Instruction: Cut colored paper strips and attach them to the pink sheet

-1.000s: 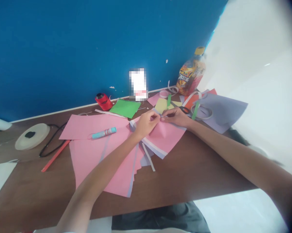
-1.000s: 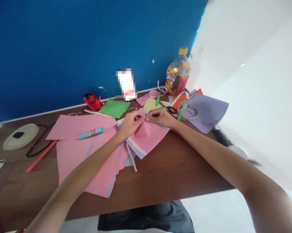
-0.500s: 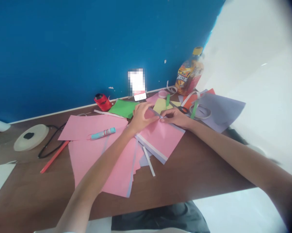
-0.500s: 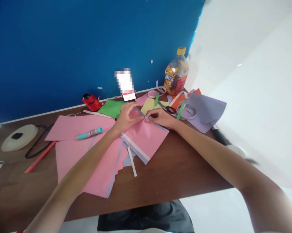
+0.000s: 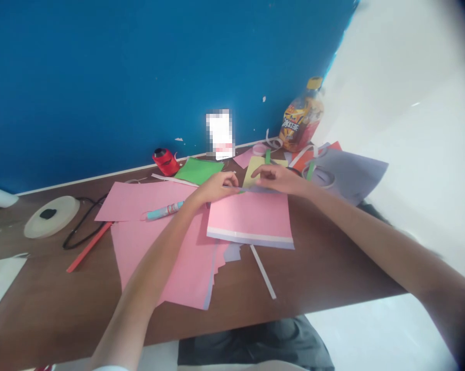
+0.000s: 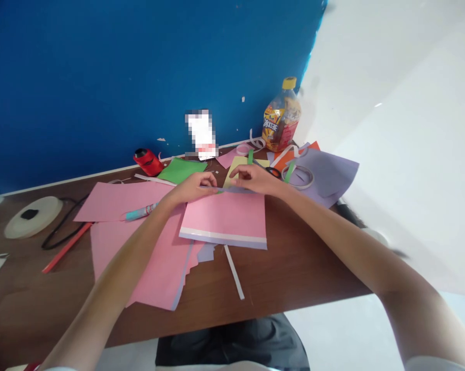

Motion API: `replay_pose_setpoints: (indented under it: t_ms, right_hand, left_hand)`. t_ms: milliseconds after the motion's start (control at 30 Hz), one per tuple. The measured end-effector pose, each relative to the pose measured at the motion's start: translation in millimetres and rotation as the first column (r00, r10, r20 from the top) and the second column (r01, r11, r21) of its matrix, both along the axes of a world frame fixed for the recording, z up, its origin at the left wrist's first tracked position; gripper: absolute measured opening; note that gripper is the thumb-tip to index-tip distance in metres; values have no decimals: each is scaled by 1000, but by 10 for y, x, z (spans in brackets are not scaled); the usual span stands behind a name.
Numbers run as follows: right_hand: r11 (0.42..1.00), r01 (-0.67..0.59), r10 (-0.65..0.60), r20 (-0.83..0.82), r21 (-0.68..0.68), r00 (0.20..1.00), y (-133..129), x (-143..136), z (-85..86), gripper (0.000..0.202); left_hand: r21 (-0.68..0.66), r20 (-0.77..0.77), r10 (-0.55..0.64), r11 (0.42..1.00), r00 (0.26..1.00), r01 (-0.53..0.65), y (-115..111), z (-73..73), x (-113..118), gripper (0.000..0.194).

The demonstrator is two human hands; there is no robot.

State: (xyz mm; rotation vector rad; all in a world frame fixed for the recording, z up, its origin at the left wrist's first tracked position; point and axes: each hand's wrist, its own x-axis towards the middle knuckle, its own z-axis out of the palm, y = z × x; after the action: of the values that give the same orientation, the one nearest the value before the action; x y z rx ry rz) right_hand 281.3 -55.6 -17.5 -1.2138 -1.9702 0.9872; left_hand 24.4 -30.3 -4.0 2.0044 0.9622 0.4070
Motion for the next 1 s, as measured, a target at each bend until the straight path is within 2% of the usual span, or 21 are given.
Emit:
replay_pose_setpoints:
  t_ms: [33, 100, 133, 167, 200, 300, 400, 467, 600, 800, 1000]
  right_hand:
    - [997, 70, -70, 7, 20, 998, 21, 50, 44, 36]
    - [957, 256, -278, 177, 135, 944, 52, 169, 158, 35]
    - [916, 338, -392, 306, 214, 868, 60, 233, 221, 31]
    - [872, 411, -488, 439, 264, 754, 61, 293, 284, 27]
    - [843, 461, -532, 555, 277, 639, 57, 347, 344, 25]
    - [861, 476, -415, 792, 182, 448, 27, 446, 472, 27]
    - [823, 537, -382, 882, 187, 277, 11, 473, 504, 39]
    - [805, 567, -347, 914, 173, 213, 19, 483, 482, 46]
    - [827, 547, -293, 930, 131, 221, 51, 502, 420, 57]
    - [838, 535, -313, 898, 107, 310, 62, 478, 419, 42]
    - [841, 529, -340, 873, 116, 350, 22, 470, 443, 46]
  left_hand:
    - [20, -1, 17, 1000, 1000, -17, 3, -4, -7, 29]
    - [68, 4, 35, 997, 999, -35, 3, -7, -6, 25]
    - [82, 10, 24, 996, 1000, -25, 0, -8, 3, 24]
    - [90, 19, 4, 996, 1000, -6, -4, -11, 18, 23]
    - [102, 25, -19, 995, 1000, 16, -9, -16, 38, 23]
    - [163, 10, -76, 984, 997, 73, -33, -43, 102, 24]
    - [199, -41, -89, 975, 995, 96, -65, -75, 140, 26]
    - [189, -62, -65, 979, 996, 76, -85, -87, 150, 27]
    - [227, -102, -19, 973, 995, 42, -115, -84, 166, 31]
    - [345, -163, 5, 937, 987, 52, -143, -97, 205, 37]
    - [585, -160, 75, 810, 984, 33, -158, -115, 236, 24]
